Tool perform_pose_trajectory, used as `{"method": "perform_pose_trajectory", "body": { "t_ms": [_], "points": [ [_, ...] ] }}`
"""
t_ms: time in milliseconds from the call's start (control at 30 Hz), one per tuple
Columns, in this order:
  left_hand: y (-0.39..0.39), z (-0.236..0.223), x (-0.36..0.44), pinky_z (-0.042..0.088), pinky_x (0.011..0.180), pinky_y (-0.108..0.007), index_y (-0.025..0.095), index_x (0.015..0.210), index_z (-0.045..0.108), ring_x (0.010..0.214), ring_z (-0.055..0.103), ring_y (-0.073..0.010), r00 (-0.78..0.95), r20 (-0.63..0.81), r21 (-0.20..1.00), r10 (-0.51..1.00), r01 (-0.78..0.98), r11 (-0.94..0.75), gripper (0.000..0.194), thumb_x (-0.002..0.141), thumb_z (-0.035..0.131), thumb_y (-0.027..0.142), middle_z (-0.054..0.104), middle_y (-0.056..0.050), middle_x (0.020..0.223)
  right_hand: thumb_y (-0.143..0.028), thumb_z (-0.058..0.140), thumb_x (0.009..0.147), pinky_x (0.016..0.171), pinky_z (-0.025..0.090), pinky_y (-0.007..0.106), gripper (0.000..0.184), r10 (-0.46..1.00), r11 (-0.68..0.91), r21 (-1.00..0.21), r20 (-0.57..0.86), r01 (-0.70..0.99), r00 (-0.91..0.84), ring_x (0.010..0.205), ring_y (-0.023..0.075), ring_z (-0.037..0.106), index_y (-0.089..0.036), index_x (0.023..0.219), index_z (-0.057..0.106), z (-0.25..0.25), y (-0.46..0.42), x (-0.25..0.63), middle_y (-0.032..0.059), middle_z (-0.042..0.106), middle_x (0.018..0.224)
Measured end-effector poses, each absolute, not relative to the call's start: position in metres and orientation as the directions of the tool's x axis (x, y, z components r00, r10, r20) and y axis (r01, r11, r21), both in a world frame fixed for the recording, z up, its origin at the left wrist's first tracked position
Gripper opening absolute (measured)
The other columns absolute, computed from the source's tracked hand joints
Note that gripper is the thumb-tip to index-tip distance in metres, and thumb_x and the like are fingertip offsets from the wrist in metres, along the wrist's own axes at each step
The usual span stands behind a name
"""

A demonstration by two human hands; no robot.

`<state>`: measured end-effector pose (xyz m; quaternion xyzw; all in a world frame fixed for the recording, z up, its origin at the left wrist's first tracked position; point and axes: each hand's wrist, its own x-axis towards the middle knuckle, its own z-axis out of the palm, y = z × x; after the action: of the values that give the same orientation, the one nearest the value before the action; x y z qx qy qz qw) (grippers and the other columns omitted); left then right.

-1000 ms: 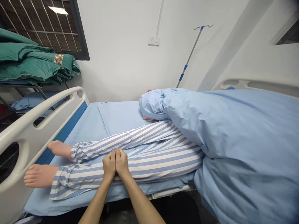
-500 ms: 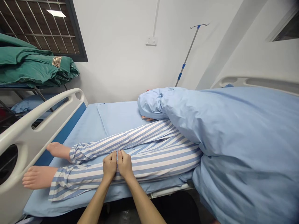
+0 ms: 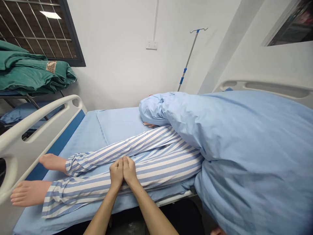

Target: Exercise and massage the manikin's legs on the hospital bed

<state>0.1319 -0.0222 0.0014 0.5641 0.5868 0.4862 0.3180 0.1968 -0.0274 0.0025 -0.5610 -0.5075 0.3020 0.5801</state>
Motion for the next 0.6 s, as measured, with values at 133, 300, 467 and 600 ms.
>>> {"method": "perform_pose_trajectory", "body": {
  "t_ms": [133, 300, 467, 600],
  "points": [
    [-0.022, -0.002, 0.132, 0.032, 0.052, -0.022, 0.016, 0.052, 0.051, 0.052, 0.042, -0.0114, -0.138, 0.163, 0.927, 0.977, 0.360, -0.104, 0.040, 0.079, 0.042, 0.043, 0.051, 0.000, 0.050, -0.035, 0.032, 0.091, 0.052, 0.027, 0.024, 0.036, 0.920, 0.201, -0.899, 0.310, 0.390, 0.240, 0.051, 0.0110, 0.041, -0.019, 0.060, 0.043, 0.004, -0.029, 0.206, -0.0027, 0.045, 0.052],
    [-0.023, -0.005, 0.133, 0.029, 0.052, -0.022, 0.016, 0.049, 0.049, 0.052, 0.037, -0.0098, -0.103, 0.197, 0.898, 0.975, 0.417, -0.137, 0.038, 0.079, 0.043, 0.038, 0.046, 0.002, 0.049, -0.037, 0.031, 0.091, 0.052, 0.028, 0.023, 0.037, 0.917, 0.186, -0.940, 0.271, 0.287, 0.293, 0.053, 0.0112, 0.040, -0.020, 0.059, 0.040, -0.009, -0.029, 0.211, -0.0030, 0.043, 0.054],
    [-0.022, 0.008, 0.143, 0.027, 0.050, -0.023, 0.018, 0.046, 0.038, 0.050, 0.031, -0.0088, -0.107, 0.165, 0.935, 0.980, 0.333, -0.121, 0.040, 0.078, 0.044, 0.041, 0.034, 0.004, 0.046, -0.039, 0.032, 0.091, 0.053, 0.030, 0.024, 0.037, 0.921, 0.202, -0.963, 0.248, 0.176, 0.301, 0.054, 0.0114, 0.039, -0.020, 0.060, 0.039, -0.013, -0.027, 0.214, -0.0031, 0.042, 0.056],
    [-0.024, 0.014, 0.160, 0.028, 0.049, -0.023, 0.018, 0.048, 0.040, 0.050, 0.033, -0.0093, -0.134, 0.137, 0.972, 0.981, 0.209, -0.107, 0.039, 0.077, 0.044, 0.044, 0.037, 0.004, 0.047, -0.041, 0.032, 0.089, 0.055, 0.033, 0.024, 0.036, 0.922, 0.206, -0.978, 0.207, 0.038, 0.326, 0.057, 0.0121, 0.041, -0.020, 0.061, 0.041, -0.010, -0.027, 0.217, -0.0020, 0.045, 0.058]
  ]
}}
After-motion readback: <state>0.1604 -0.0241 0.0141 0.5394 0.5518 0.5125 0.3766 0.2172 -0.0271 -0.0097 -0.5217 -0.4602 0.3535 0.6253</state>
